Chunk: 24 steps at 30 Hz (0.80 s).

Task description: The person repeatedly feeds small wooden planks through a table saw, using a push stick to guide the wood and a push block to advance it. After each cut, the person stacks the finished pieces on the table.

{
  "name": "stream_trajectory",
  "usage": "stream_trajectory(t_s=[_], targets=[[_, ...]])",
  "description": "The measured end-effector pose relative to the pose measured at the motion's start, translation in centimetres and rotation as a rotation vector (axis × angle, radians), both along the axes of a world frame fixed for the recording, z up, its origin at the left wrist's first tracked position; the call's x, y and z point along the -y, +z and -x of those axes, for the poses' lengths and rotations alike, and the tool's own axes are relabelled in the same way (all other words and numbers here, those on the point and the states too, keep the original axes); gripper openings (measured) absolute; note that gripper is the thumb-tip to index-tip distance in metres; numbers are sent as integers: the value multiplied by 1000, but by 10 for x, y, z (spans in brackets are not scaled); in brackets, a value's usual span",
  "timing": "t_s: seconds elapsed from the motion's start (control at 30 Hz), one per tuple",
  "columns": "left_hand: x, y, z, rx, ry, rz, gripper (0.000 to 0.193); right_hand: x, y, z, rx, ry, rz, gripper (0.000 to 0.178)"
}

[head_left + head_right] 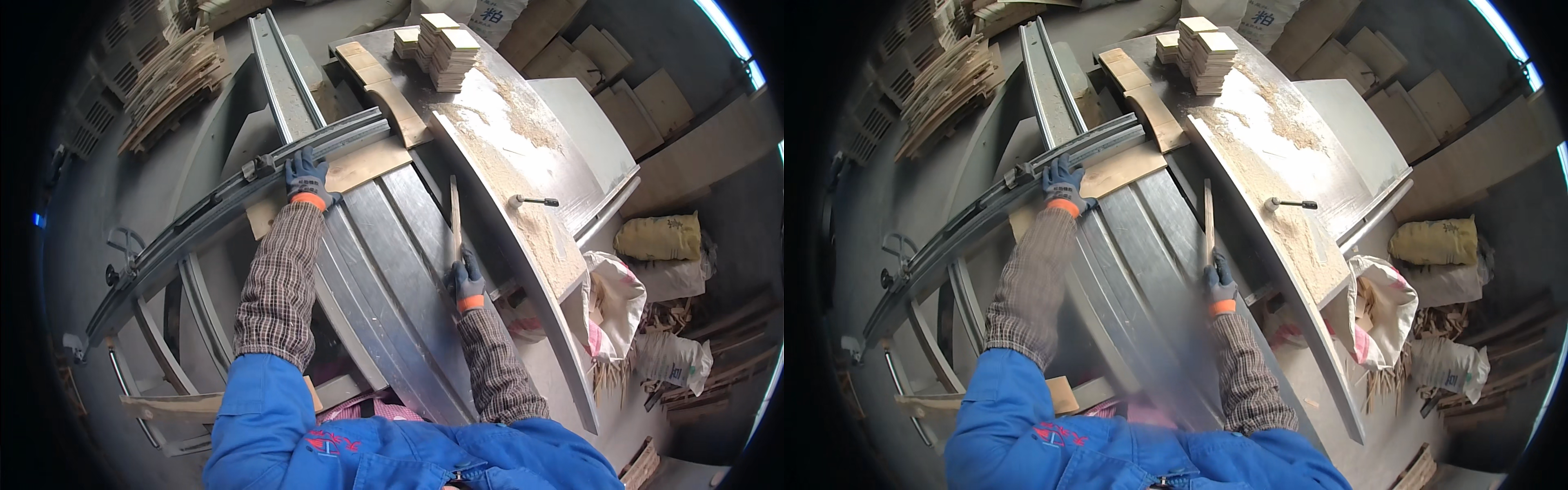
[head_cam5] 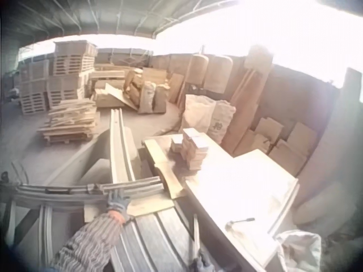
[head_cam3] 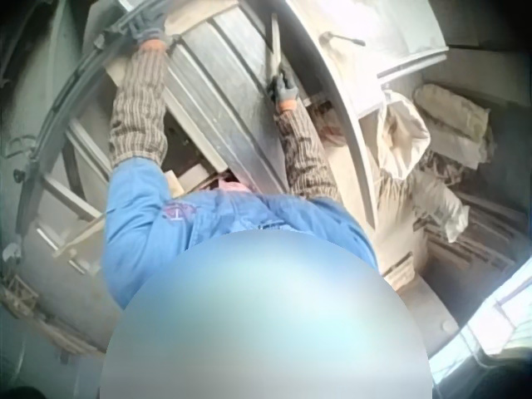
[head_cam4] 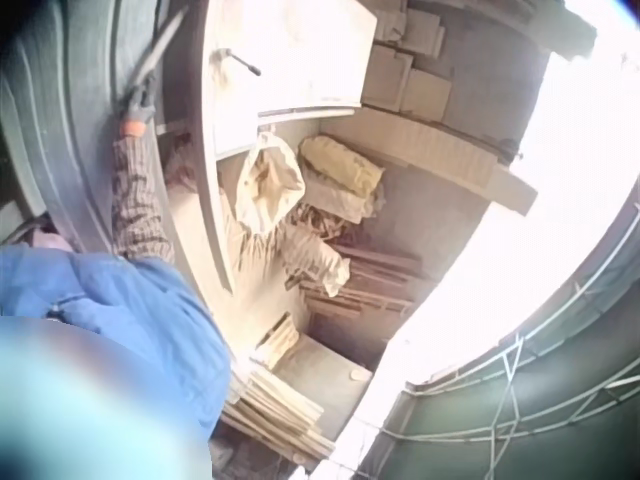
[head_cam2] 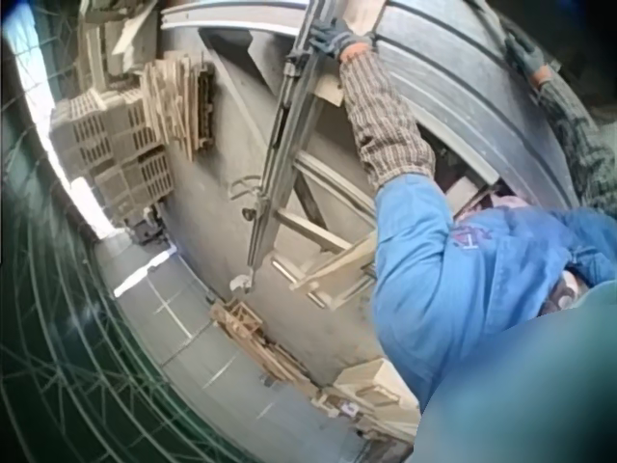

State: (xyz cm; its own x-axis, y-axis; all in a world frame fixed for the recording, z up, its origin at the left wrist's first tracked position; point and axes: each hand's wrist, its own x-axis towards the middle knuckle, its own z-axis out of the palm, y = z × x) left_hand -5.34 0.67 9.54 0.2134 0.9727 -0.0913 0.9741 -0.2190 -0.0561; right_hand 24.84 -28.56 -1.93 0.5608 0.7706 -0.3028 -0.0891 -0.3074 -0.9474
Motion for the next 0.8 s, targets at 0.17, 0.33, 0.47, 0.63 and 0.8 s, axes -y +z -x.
stream_trajectory(t_s=[0.17,0.33,0.47,0.63,0.8], targets=[[47,-2,-2,5,-43,-26,88,44,5,-9,13,15,-31,51],[115,-44,48,260,165,-335,81,67,3,-20,113,40,-68,49],[155,-80,96,323,436,-414,77,84,6,-22,45,-16,-45,47],[167,-95,91,367,427,-335,73,100,21,-18,4,-51,-21,47],[160,-90,57,352,449,-295,72,105,42,-18,-42,-32,76,49]])
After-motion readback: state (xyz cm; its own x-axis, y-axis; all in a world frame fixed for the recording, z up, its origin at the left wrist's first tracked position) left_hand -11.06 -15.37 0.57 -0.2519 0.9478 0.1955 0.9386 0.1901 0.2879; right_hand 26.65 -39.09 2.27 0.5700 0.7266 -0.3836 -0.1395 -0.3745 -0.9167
